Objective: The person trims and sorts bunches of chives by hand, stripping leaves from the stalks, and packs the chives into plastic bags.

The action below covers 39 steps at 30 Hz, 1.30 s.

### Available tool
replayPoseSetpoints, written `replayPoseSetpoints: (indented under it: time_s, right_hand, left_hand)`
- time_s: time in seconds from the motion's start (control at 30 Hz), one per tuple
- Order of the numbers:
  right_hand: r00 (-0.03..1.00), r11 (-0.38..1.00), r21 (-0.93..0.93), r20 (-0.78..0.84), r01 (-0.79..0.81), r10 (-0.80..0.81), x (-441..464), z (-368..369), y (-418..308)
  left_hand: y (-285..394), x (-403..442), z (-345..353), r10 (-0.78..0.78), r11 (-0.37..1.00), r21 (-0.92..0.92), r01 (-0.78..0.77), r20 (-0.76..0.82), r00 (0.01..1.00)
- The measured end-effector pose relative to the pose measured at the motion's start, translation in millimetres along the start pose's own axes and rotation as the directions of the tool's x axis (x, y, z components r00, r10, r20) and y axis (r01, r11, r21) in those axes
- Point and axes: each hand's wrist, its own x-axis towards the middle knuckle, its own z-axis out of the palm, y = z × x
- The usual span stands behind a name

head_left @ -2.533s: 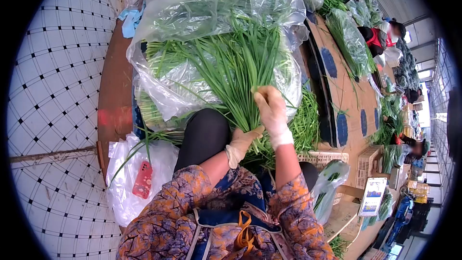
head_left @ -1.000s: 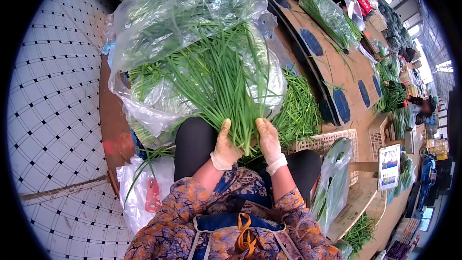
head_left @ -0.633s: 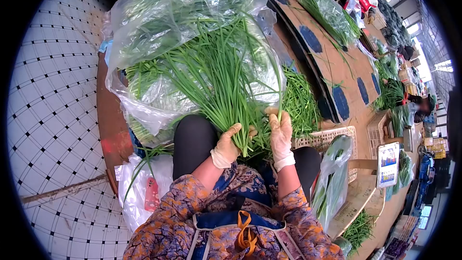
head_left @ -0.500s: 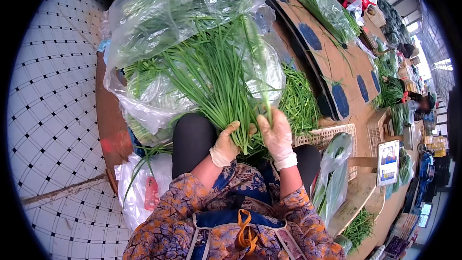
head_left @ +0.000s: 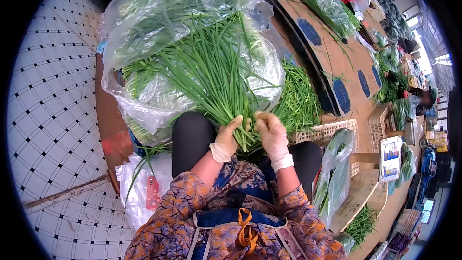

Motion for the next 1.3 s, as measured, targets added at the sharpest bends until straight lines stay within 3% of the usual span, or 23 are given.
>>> replayPoseSetpoints:
  time_s: [0.13, 0.17, 0.2, 0.27, 0.3, 0.37, 0.4, 0.43, 0.47, 0.53, 0.57, 0.6, 0.67, 0.7, 0.73, 0.8, 0.9, 1.0, 1.03, 1.17, 1.23, 1.27, 1.3]
  right_hand:
    - [0.961, 0.996, -0.089, -0.273, 0.029, -0.052, 18, -30, 9]
    - [0.948, 0.935, -0.354, -0.307, -0.034, -0.081, 22, -39, 8]
    - [0.967, 0.848, -0.53, -0.224, -0.016, -0.122, 25, -47, 4]
    - [0.985, 0.869, -0.466, -0.025, -0.165, 0.173, 31, -38, -9]
    - [0.937, 0.899, -0.318, 0.079, -0.3, 0.34, 32, -27, -23]
    - [0.908, 0.892, -0.323, 0.17, -0.315, 0.382, 36, -1, 8]
    - [0.804, 0.85, -0.106, 0.282, -0.516, 0.524, 41, 8, 1]
    - [0.815, 0.841, 0.046, 0.283, -0.538, 0.506, 41, 15, 8]
    - [0.85, 0.874, -0.029, 0.221, -0.485, 0.479, 39, 18, 6]
    - [0.954, 0.937, -0.239, 0.095, -0.254, 0.283, 31, 18, 10]
    - [0.949, 0.929, -0.266, 0.11, -0.259, 0.296, 29, 9, -16]
    - [0.945, 0.928, -0.264, 0.122, -0.263, 0.302, 26, 14, -1]
    - [0.952, 0.874, -0.455, 0.154, -0.169, 0.264, 24, 10, -26]
    - [0.959, 0.849, -0.518, 0.172, -0.105, 0.224, 23, 12, -25]
    - [0.998, 0.856, -0.516, 0.067, 0.034, 0.001, 16, 22, 2]
    - [0.996, 0.885, -0.456, 0.025, 0.091, -0.09, 14, 21, 8]
    - [0.985, 0.889, -0.433, -0.008, 0.151, -0.171, 12, 11, 11]
    - [0.993, 0.882, -0.458, 0.013, 0.114, -0.121, 16, -10, 6]
    - [0.987, 0.893, -0.44, -0.072, 0.1, -0.146, 14, -11, 7]
    - [0.982, 0.924, -0.345, 0.027, -0.165, 0.185, 16, -15, 11]
    - [0.997, 0.948, -0.309, 0.005, -0.076, 0.082, 9, 8, 12]
    - [0.999, 0.961, -0.275, -0.023, 0.016, -0.023, 5, 17, 10]
    - [0.998, 0.969, -0.246, 0.056, -0.021, 0.036, 3, 21, 8]
  left_hand:
    - [2, 2, -1, 0.047, 0.999, -0.01, -0.048, -0.065, 0.997]
    - [2, 1, -1, 0.045, 0.998, 0.04, -0.042, -0.067, 0.997]
    - [1, 2, -2, 0.045, 0.998, 0.042, -0.042, -0.063, 0.997]
    - [-1, 5, -7, 0.029, 0.999, -0.015, -0.029, -0.013, 1.0]
    - [0, 2, -2, 0.036, 0.999, -0.006, -0.036, -0.005, 0.999]
    - [-2, 5, -4, 0.073, 0.997, -0.001, -0.073, 0.09, 0.993]
    - [-3, 4, -9, 0.053, 0.999, -0.005, -0.053, 0.098, 0.994]
    - [-2, -2, -6, 0.119, 0.988, 0.095, -0.124, 0.058, 0.991]
    - [1, -9, 1, 0.183, 0.963, 0.195, -0.188, 0.043, 0.982]
    - [3, -11, 8, 0.149, 0.974, 0.169, -0.149, 0.018, 0.989]
    - [4, -9, -4, 0.213, 0.847, 0.464, -0.262, 0.155, 0.965]
    - [3, -5, -11, 0.248, 0.615, 0.681, -0.397, 0.311, 0.918]
    - [-1, -7, 7, 0.197, 0.962, 0.154, -0.226, 0.186, 0.963]
    - [-4, -3, 4, 0.168, 0.97, 0.152, -0.188, 0.137, 0.976]
    - [-4, 1, 0, 0.143, 0.977, 0.15, -0.154, 0.08, 0.986]
    - [-2, 1, -4, 0.151, 0.971, 0.171, -0.169, 0.114, 0.982]
    - [-2, 0, -4, 0.199, 0.962, 0.193, -0.192, -0.018, 0.98]
    - [0, 3, -5, 0.152, 0.976, 0.167, -0.14, -0.06, 0.987]
    - [-2, -1, 1, 0.206, 0.968, 0.162, -0.194, -0.061, 0.977]
    - [2, -5, 0, 0.127, 0.966, 0.242, -0.092, -0.133, 0.983]
    - [-3, 8, -15, 0.174, 0.967, 0.173, -0.186, 0.082, 0.981]
    - [-3, 6, -9, 0.178, 0.966, 0.174, -0.189, 0.076, 0.981]
    - [-4, 5, -3, 0.19, 0.971, 0.135, -0.197, 0.063, 0.98]
